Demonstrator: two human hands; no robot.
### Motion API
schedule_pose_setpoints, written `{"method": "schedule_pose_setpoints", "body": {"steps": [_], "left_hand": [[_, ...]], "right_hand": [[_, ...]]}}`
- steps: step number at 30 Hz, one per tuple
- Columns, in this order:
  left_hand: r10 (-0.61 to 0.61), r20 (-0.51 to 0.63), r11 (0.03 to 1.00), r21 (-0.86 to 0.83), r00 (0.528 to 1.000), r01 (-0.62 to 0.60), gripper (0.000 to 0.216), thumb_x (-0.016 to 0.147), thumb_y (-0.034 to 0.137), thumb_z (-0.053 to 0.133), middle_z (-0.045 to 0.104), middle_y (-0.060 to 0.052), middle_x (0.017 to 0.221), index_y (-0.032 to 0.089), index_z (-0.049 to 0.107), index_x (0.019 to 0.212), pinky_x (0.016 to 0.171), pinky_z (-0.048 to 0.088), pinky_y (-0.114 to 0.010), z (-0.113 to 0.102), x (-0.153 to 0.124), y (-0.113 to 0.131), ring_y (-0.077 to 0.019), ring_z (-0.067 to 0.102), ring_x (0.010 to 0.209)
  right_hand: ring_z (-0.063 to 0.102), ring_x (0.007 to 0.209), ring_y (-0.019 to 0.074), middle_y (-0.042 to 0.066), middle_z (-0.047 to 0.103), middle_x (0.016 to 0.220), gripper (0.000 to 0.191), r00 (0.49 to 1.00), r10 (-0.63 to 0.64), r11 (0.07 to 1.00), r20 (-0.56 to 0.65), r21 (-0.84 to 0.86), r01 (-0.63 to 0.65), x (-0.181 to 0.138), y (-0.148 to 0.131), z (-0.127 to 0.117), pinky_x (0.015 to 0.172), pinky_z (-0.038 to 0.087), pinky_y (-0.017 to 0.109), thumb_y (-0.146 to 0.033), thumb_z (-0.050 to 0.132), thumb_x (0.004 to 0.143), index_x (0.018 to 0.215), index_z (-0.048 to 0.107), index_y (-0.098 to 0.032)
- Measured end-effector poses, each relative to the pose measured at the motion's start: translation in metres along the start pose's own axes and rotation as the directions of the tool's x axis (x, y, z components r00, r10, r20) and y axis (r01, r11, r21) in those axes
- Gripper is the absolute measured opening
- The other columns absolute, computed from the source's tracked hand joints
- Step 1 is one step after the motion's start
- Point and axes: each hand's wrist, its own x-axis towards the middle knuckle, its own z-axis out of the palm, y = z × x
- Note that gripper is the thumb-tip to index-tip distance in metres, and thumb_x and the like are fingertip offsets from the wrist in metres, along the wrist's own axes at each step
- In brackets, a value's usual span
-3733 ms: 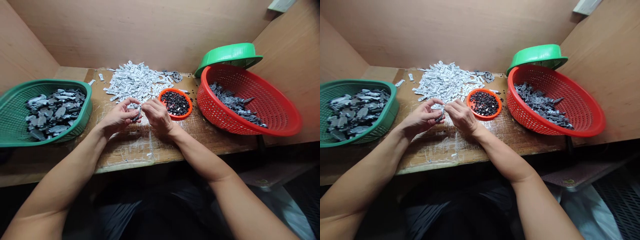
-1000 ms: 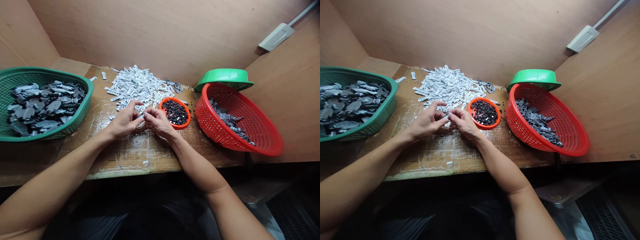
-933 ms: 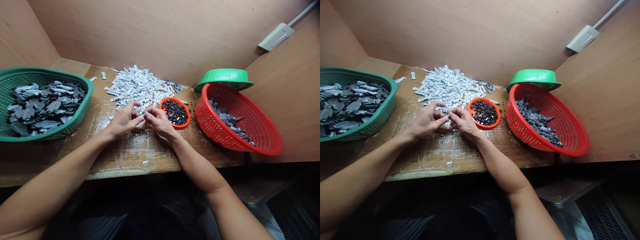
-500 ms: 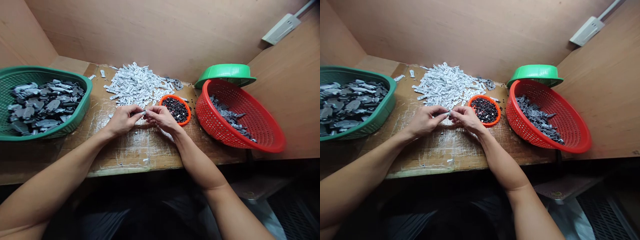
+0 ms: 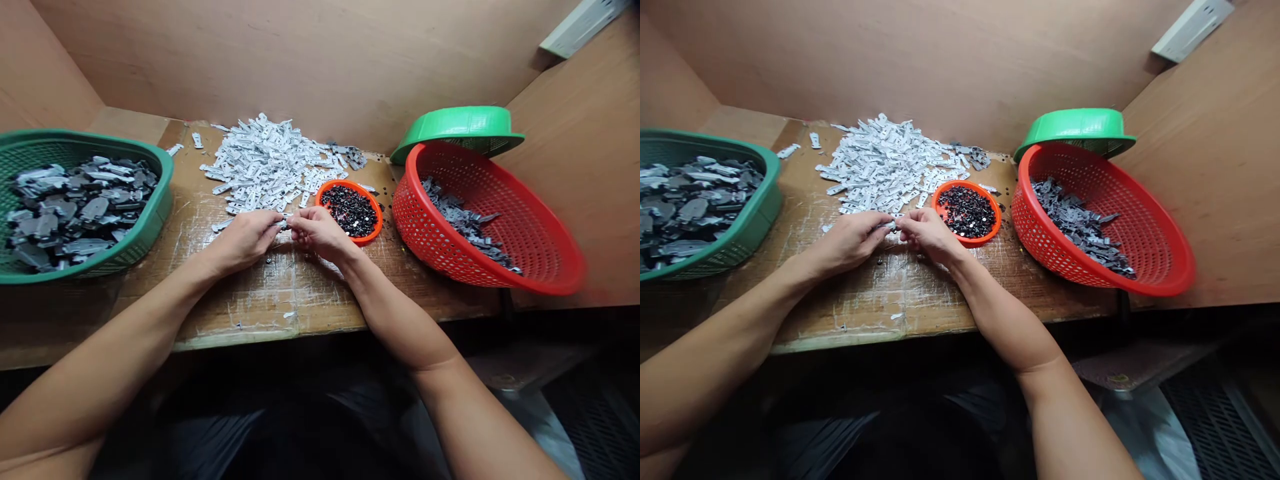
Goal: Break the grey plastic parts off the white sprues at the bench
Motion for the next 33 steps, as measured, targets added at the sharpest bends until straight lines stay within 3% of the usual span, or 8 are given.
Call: {"method": "schedule_pose_setpoints", "body": {"steps": [5,9,16,24,29,33], "left_hand": [[0.019,0.064,0.999,0.049,0.998,-0.022,0.026,0.114,0.034,0.042,0.071,-0.014,0.112,0.021,0.064,0.117,0.103,0.057,-0.047,0.001,-0.002,0.006,-0.0308,0.067,0.103],[0.035,0.080,0.997,0.071,0.996,-0.041,0.023,0.114,0.035,0.042,0.070,-0.014,0.112,0.022,0.060,0.117,0.104,0.056,-0.046,0.001,-0.003,0.008,-0.0312,0.067,0.104],[0.037,0.043,0.991,0.126,0.998,-0.042,0.025,0.114,0.038,0.041,0.074,-0.018,0.116,0.021,0.060,0.116,0.100,0.056,-0.048,0.006,-0.001,-0.001,-0.0335,0.068,0.104],[0.086,0.005,0.980,0.181,0.996,-0.085,0.021,0.114,0.035,0.047,0.076,-0.016,0.112,0.022,0.063,0.117,0.094,0.056,-0.044,0.007,-0.002,-0.004,-0.0324,0.071,0.102],[0.140,-0.004,0.948,0.288,0.990,-0.133,0.022,0.114,0.031,0.045,0.075,-0.017,0.106,0.021,0.063,0.109,0.088,0.056,-0.045,0.008,-0.002,-0.005,-0.0335,0.070,0.094],[0.173,-0.012,0.929,0.335,0.985,-0.159,0.017,0.113,0.028,0.049,0.074,-0.017,0.105,0.021,0.064,0.107,0.088,0.057,-0.045,0.010,-0.004,-0.006,-0.0337,0.071,0.094]], "right_hand": [[0.047,0.047,0.0065,-0.003,0.066,0.062,0.043,0.998,0.053,0.998,-0.017,0.023,-0.053,-0.001,-0.004,0.000,0.043,0.034,0.019,-0.039,0.096,0.091,0.074,0.061,-0.021],[0.048,0.048,0.0067,-0.002,0.066,0.062,0.043,0.997,0.077,0.997,0.005,0.020,-0.077,-0.001,-0.007,-0.003,0.043,0.034,0.019,-0.035,0.094,0.093,0.070,0.060,-0.021],[0.049,0.048,0.0051,-0.003,0.067,0.063,0.052,0.992,0.061,0.998,0.106,0.021,-0.063,-0.005,-0.014,-0.009,0.042,0.033,0.018,-0.050,0.104,0.083,0.073,0.063,-0.019],[0.054,0.052,0.0066,-0.002,0.071,0.067,0.052,0.986,0.060,0.998,0.153,-0.031,-0.056,-0.005,-0.015,-0.013,0.045,0.040,0.018,-0.057,0.102,0.089,0.078,0.067,-0.019],[0.052,0.055,0.0073,-0.001,0.071,0.070,0.055,0.983,0.003,0.997,0.186,-0.071,0.011,-0.005,-0.013,-0.015,0.048,0.038,0.020,-0.061,0.104,0.083,0.081,0.070,-0.018],[0.046,0.055,0.0079,-0.004,0.063,0.067,0.055,0.983,-0.072,0.983,0.166,-0.157,0.099,-0.003,-0.005,-0.012,0.051,0.033,0.024,-0.062,0.100,0.086,0.080,0.067,-0.019]]}}
